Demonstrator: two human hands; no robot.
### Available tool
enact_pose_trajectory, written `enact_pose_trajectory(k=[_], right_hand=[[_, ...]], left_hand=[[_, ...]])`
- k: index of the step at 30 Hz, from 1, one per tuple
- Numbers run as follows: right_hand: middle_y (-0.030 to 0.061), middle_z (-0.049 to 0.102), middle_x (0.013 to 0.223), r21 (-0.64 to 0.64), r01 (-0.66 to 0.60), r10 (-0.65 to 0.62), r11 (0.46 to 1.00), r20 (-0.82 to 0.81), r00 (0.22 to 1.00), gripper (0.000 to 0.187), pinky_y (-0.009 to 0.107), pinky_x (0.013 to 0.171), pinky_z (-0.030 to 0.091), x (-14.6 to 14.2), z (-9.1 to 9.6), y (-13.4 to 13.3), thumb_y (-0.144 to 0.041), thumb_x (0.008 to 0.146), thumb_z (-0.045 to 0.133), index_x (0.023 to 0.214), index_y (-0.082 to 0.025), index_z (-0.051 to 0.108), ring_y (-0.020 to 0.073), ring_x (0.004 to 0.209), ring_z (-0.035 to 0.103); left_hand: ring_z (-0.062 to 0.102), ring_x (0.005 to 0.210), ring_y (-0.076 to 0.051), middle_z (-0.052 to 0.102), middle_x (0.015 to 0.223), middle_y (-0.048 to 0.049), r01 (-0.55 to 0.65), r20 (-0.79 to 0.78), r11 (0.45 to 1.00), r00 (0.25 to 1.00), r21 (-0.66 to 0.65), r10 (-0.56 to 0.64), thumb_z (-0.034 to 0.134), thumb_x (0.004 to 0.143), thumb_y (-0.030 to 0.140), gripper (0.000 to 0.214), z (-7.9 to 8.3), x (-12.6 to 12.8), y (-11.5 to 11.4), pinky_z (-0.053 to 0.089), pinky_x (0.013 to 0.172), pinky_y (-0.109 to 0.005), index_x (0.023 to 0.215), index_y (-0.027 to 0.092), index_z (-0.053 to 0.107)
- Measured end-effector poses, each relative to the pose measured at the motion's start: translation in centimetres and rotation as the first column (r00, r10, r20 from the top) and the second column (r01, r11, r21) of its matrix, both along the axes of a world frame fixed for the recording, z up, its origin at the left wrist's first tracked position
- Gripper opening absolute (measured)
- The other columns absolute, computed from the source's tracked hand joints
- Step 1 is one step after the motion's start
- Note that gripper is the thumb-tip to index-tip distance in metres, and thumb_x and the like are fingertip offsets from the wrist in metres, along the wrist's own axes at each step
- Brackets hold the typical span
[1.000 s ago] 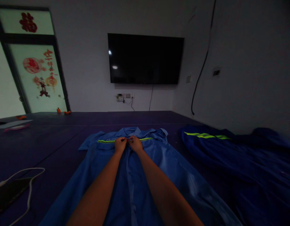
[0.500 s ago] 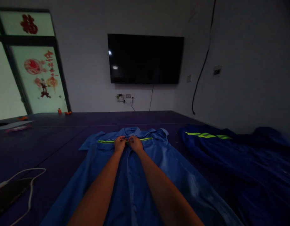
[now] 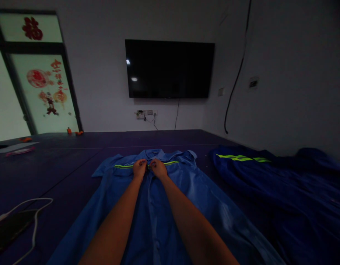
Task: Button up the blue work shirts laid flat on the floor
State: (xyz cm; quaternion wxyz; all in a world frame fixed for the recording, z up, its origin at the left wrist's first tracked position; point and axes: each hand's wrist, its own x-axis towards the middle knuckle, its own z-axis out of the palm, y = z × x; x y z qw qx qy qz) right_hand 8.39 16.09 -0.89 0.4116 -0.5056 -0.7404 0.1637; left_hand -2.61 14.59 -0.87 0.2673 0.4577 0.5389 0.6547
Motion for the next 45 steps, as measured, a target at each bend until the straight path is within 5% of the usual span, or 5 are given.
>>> enact_pose_trajectory(k=[12,45], right_hand=[[-0.0007,0.062,0.067,0.005,0.003,-0.003,1.000,-0.001,1.000,0.012,0.018,0.051,0.034,0.06,-0.12,0.12,-0.022,0.073,0.056,0.083,-0.020,0.062,0.0108,0.059,0.054],[0.0033,0.064,0.067,-0.018,0.034,-0.034,0.999,-0.012,0.999,0.016,0.020,0.052,0.036,0.08,0.57,-0.57,-0.020,0.072,0.055,0.082,-0.015,0.066,0.0117,0.058,0.055]], left_hand=[[0.055,0.051,-0.014,0.060,0.052,-0.0015,-0.004,-0.132,1.000,0.991,0.012,0.006,0.057,0.064,0.032,0.020,-0.37,-0.46,0.33,0.041,0.046,-0.021,0.064,0.014,0.067],[0.059,0.059,-0.016,0.065,0.062,-0.0044,-0.025,-0.128,1.000,0.991,0.007,0.026,0.056,0.065,0.026,0.019,-0.45,-0.42,0.64,0.043,0.049,-0.022,0.071,0.015,0.069]])
